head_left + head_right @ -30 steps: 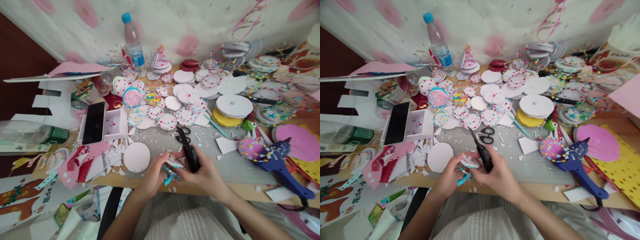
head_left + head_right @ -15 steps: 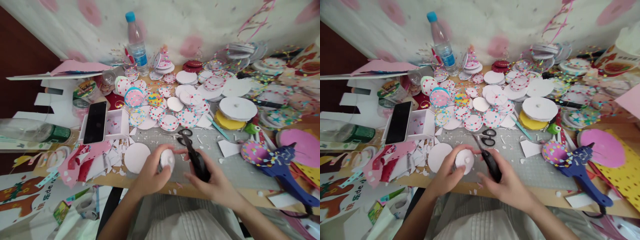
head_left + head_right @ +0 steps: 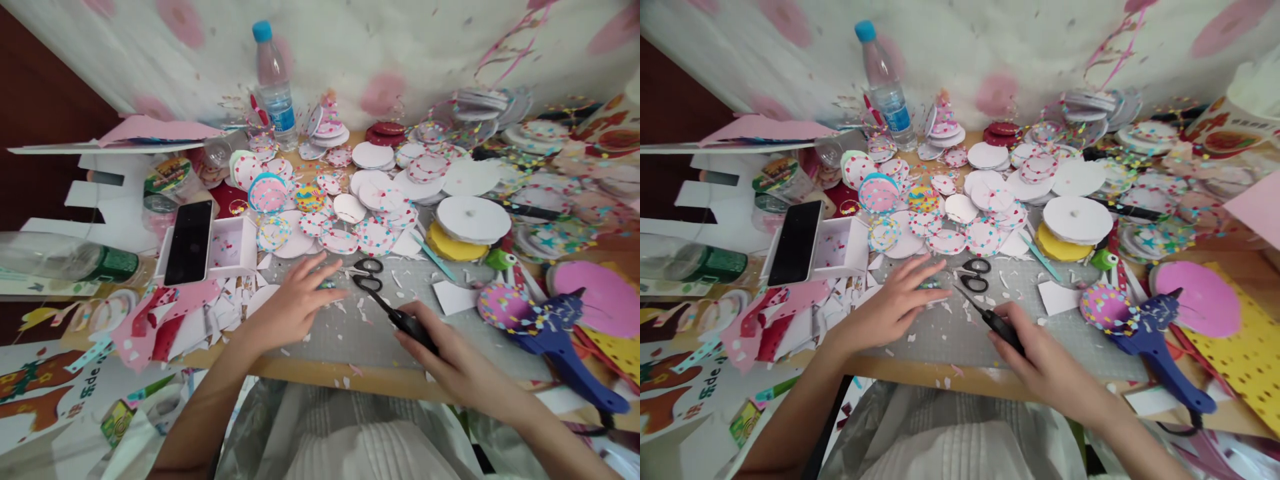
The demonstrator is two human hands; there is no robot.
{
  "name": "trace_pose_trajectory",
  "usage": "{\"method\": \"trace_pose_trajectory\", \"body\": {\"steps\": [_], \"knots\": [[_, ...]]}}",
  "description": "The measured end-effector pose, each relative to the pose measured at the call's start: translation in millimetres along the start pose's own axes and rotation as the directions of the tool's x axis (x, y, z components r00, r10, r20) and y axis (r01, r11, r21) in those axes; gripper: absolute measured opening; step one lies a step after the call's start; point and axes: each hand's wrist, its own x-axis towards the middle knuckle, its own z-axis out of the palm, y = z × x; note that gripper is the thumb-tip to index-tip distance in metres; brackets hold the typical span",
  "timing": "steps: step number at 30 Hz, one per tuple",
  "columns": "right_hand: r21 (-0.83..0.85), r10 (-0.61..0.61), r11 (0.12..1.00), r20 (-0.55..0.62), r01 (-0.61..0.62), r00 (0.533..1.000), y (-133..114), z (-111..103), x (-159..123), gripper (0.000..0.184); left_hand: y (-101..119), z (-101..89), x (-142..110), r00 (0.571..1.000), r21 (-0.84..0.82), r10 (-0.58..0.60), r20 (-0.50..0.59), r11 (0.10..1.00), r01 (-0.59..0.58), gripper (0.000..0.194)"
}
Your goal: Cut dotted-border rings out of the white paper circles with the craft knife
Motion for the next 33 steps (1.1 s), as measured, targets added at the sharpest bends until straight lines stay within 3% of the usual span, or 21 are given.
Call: {"method": "trace_pose_trajectory", "body": {"steps": [6, 11, 13, 16, 24, 33], "knots": [[-0.121, 0.01, 0.993, 0.076, -0.001, 0.997, 8.6, -15.5, -5.7, 0.021, 2.0, -1.5, 2.8, 0.989, 0.013, -0.07, -0.132, 0.997, 0.072, 0.053], [-0.172, 0.012, 0.985, 0.087, 0.003, 0.996, 10.7, -15.3, -5.4, 0.025, 7.9, 11.5, -4.5, 0.917, -0.027, -0.255, -0.305, 0.965, 0.26, 0.025], [-0.218, 0.012, 0.976, 0.108, 0.012, 0.994, 10.6, -14.2, -4.4, 0.027, 7.8, 18.2, -6.1, 0.918, -0.086, -0.269, -0.293, 0.963, 0.255, 0.016], [-0.306, 0.009, 0.952, 0.118, 0.027, 0.993, 8.8, -13.7, -1.8, 0.026, 6.2, 26.3, -5.5, 0.917, -0.161, -0.282, -0.284, 0.956, 0.244, 0.017], [-0.564, -0.026, 0.818, 0.157, 0.111, 0.987, 4.1, -18.3, 13.7, 0.027, 2.1, 29.8, -2.7, 0.904, -0.177, -0.315, -0.29, 0.946, 0.273, 0.019], [-0.571, -0.006, 0.812, 0.2, 0.122, 0.98, -7.3, -21.6, 27.0, 0.02, 3.2, 27.2, 0.5, 0.906, -0.148, -0.321, -0.276, 0.946, 0.29, 0.017]]}}
